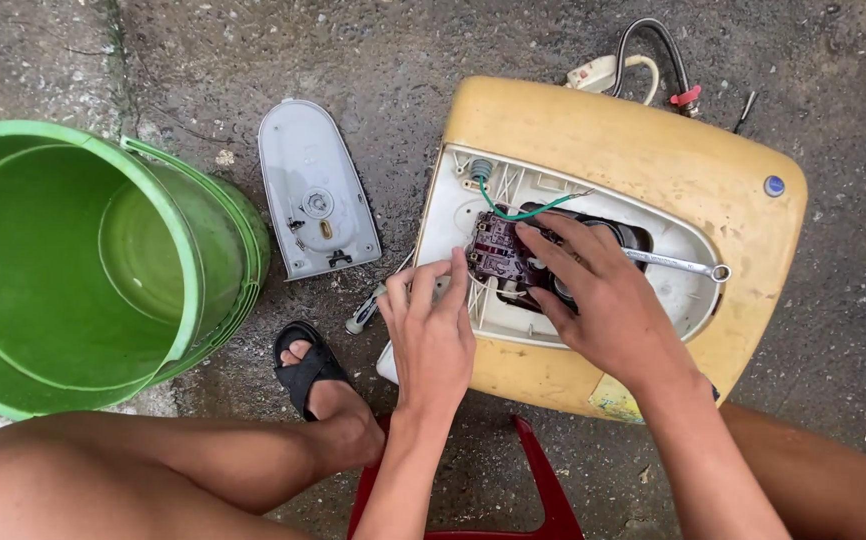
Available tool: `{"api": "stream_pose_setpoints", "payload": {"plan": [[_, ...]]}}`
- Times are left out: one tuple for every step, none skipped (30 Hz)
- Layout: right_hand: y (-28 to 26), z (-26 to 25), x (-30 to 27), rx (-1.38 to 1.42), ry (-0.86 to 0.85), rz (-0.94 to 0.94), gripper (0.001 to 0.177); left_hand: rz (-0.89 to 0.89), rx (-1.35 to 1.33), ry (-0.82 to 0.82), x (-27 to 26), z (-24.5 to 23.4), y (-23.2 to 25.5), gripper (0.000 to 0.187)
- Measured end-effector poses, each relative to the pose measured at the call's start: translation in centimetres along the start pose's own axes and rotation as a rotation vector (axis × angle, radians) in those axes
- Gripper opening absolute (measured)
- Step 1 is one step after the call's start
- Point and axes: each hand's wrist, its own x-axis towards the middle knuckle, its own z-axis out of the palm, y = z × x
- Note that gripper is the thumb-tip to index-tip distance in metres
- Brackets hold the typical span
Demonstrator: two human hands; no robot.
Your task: Disassembling and cleaning the internal components of a water heater using a screwdriver and a wrench.
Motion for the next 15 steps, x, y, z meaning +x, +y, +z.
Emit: {"api": "stream_pose_setpoints", "payload": {"plan": [[0.4,0.4,-0.1,0.002,-0.005,0.0,0.056,-0.005,0.001,-0.002,-0.1,0.2,-0.1,0.049],[0.9,0.8,-0.1,-0.052,0.003,-0.03,0.057,-0.001,0.0,0.0,-0.1,0.3,-0.2,0.049],[1.3,1.1,-0.1,-0.106,0.011,-0.061,0.057,0.002,-0.001,0.001,-0.1,0.5,-0.3,0.05],[1.4,1.3,-0.2,-0.105,0.007,-0.062,0.057,-0.001,-0.001,0.001,-0.1,0.4,-0.2,0.05],[1.4,1.4,-0.3,-0.103,0.016,-0.077,0.054,-0.002,-0.001,0.004,0.0,0.3,-0.1,0.05],[1.5,1.5,-0.4,-0.099,0.024,-0.092,0.05,-0.004,0.0,0.007,0.0,0.2,0.0,0.05],[1.5,1.6,-0.3,-0.098,0.021,-0.093,0.05,-0.008,0.0,0.006,0.1,0.1,0.1,0.05],[1.5,1.6,-0.3,-0.101,0.03,-0.103,0.051,-0.002,0.007,-0.001,0.1,0.0,0.1,0.05],[1.6,1.6,-0.2,-0.104,0.039,-0.114,0.052,0.004,0.013,-0.007,0.1,-0.1,0.2,0.051],[1.6,1.6,-0.3,-0.104,0.036,-0.115,0.052,0.0,0.012,-0.007,0.1,-0.1,0.2,0.051],[1.6,1.5,-0.3,-0.1,0.04,-0.131,0.048,0.003,0.004,-0.014,0.2,-0.2,0.3,0.052],[1.6,1.5,-0.3,-0.095,0.045,-0.148,0.045,0.005,-0.002,-0.02,0.2,-0.4,0.3,0.052],[1.7,1.4,-0.2,-0.094,0.042,-0.15,0.045,0.002,-0.001,-0.02,0.2,-0.3,0.4,0.052],[1.9,1.3,-0.3,-0.078,0.016,-0.203,0.043,0.004,0.06,-0.043,0.2,-0.3,0.4,0.055],[2.0,1.1,-0.3,-0.062,-0.011,-0.256,0.042,0.007,0.121,-0.066,0.2,-0.3,0.4,0.059]]}}
